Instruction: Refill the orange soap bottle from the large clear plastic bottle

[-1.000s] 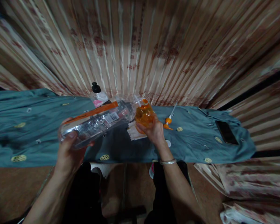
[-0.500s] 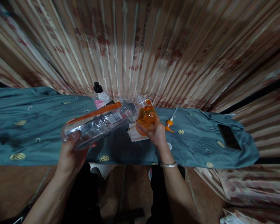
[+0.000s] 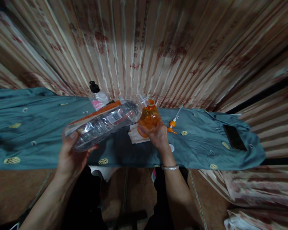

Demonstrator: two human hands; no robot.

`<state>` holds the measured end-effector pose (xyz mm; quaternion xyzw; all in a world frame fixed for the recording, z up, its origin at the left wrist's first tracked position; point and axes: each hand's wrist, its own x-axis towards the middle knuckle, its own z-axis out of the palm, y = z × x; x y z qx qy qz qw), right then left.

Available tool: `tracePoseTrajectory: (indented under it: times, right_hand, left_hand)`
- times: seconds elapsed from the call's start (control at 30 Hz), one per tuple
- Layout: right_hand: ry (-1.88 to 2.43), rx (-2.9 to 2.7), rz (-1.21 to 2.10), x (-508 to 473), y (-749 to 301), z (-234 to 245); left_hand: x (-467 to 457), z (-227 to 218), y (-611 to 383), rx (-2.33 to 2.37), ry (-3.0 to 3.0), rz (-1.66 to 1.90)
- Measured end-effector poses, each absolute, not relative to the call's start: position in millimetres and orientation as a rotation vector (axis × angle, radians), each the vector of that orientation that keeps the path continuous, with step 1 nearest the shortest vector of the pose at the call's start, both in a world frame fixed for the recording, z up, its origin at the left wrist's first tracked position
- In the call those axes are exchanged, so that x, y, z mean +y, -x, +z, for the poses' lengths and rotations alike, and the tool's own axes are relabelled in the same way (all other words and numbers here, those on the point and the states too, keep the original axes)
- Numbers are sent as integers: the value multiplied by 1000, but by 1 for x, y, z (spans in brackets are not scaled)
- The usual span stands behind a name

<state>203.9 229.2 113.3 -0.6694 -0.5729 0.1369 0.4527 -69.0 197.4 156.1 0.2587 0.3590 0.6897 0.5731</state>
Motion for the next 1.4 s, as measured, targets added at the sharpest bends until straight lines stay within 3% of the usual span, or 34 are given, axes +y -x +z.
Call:
tracePoseTrajectory:
  times: [1.4]
  right_hand:
    - [1739,-1413,284,228,-195,120]
  left_hand:
    - [196,162,77,870,-712,1620]
